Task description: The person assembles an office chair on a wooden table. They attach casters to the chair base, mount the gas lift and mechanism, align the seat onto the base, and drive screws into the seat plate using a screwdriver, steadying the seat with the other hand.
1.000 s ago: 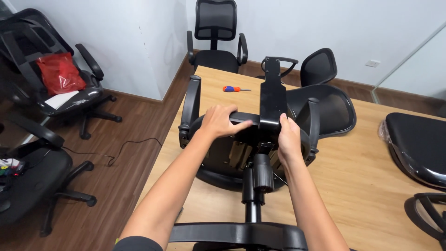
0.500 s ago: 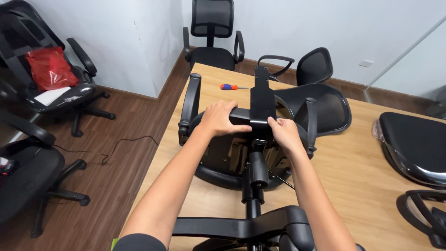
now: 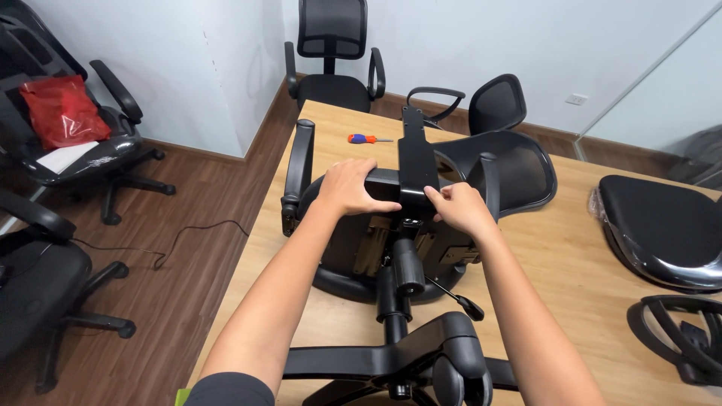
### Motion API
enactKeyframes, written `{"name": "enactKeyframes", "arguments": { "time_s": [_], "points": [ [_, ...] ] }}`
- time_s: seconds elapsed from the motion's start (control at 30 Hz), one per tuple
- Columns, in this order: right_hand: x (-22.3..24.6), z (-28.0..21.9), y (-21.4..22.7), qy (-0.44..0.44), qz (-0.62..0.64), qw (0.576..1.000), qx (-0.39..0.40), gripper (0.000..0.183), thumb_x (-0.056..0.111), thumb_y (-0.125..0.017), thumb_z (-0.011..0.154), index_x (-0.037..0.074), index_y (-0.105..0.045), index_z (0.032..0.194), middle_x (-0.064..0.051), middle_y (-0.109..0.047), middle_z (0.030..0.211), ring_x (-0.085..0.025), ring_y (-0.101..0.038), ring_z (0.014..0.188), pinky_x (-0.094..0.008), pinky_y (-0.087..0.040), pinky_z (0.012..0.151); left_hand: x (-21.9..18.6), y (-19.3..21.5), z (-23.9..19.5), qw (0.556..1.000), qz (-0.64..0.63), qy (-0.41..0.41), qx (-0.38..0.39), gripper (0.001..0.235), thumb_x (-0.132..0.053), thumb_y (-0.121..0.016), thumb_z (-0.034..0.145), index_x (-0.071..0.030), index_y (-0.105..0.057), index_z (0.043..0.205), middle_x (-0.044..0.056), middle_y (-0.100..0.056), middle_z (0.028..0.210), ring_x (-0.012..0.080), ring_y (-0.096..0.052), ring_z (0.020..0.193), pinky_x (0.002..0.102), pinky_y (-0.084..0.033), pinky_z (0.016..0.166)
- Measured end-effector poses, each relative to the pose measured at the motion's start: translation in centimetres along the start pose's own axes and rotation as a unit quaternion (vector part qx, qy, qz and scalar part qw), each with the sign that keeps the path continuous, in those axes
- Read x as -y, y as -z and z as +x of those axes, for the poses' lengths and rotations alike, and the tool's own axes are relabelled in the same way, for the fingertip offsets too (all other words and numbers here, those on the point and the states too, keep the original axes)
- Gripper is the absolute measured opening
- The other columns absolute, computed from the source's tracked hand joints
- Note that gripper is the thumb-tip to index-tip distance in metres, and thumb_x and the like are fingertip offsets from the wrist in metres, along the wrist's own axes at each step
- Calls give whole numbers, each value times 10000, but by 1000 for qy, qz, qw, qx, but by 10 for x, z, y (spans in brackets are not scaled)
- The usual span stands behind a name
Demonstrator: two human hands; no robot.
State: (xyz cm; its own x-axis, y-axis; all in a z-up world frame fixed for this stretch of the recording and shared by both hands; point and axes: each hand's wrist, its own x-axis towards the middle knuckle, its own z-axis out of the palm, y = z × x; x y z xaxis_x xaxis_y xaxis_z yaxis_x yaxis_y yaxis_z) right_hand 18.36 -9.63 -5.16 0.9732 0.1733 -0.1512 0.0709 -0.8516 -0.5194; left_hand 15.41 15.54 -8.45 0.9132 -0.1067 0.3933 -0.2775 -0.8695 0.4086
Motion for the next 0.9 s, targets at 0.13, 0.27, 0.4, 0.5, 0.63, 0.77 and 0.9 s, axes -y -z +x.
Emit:
{"name": "enactKeyframes", "arguments": {
  "time_s": [0.13, 0.27, 0.4, 0.5, 0.63, 0.77, 0.9],
  "points": [
    [8, -9, 8, 7, -1, 1000, -10, 511, 508, -647, 919, 18, -791, 924, -96, -764, 695, -227, -775, 749, -352, -578, 811, 2, -1, -1, 1000, -2, 1, -2, 917, -810, -786, 536, -51, -683, 1041, 144, -715, 969, 353, -677, 958, 460, -517, 849],
    [15, -15, 19, 94, -73, 985, -124, 550, 533, -747, 833, 26, -788, 1043, -165, -762, 1027, -296, -728, 982, -391, -557, 913, 2, -3, -5, 1000, -6, 8, -5, 926, -796, -787, 556, -52, -684, 1098, 140, -703, 1088, 333, -650, 1067, 462, -487, 922],
    [-25, 20, -2, 278, 7, 959, -56, 1053, 558, -874, 699, -39, -480, 1471, -279, -583, 1356, -406, -569, 1252, -435, -454, 1025, 0, 1, -15, 1000, -15, 27, 2, 982, -774, -788, 611, -76, -660, 1290, 149, -616, 1328, 320, -542, 1268, 474, -384, 1077],
    [-33, 25, -10, 239, 2, 966, -98, 1275, 612, -896, 577, -56, -328, 1503, -239, -605, 1341, -435, -566, 1226, -472, -437, 1015, 0, 6, -26, 999, -38, 32, 11, 1000, -745, -758, 656, -94, -601, 1399, 133, -570, 1423, 307, -487, 1356, 453, -329, 1158],
    [-17, 7, -3, 228, -75, 968, -70, 1050, 641, -847, 597, 73, -575, 1437, -213, -647, 1307, -405, -577, 1250, -474, -449, 1063, 6, 0, -45, 996, -62, 55, -21, 868, -653, -735, 790, -81, -579, 1423, 149, -526, 1492, 318, -445, 1414, 467, -304, 1184],
    [-19, 3, -7, 253, -109, 955, -113, 980, 700, -790, 670, 51, -622, 1384, -216, -651, 1284, -398, -576, 1229, -489, -439, 1049, 8, -3, -68, 991, -62, 109, -43, 730, -481, -676, 918, -59, -498, 1487, 159, -445, 1571, 332, -376, 1473, 441, -332, 1184],
    [-30, 5, -14, 267, -108, 947, -142, 881, 705, -758, 735, 33, -675, 1298, -199, -675, 1185, -376, -604, 1150, -479, -469, 1001, 1, 9, -97, 988, -55, 146, -23, 760, -358, -726, 877, -61, -435, 1513, 148, -404, 1590, 326, -393, 1458, 421, -362, 1161]
  ]
}}
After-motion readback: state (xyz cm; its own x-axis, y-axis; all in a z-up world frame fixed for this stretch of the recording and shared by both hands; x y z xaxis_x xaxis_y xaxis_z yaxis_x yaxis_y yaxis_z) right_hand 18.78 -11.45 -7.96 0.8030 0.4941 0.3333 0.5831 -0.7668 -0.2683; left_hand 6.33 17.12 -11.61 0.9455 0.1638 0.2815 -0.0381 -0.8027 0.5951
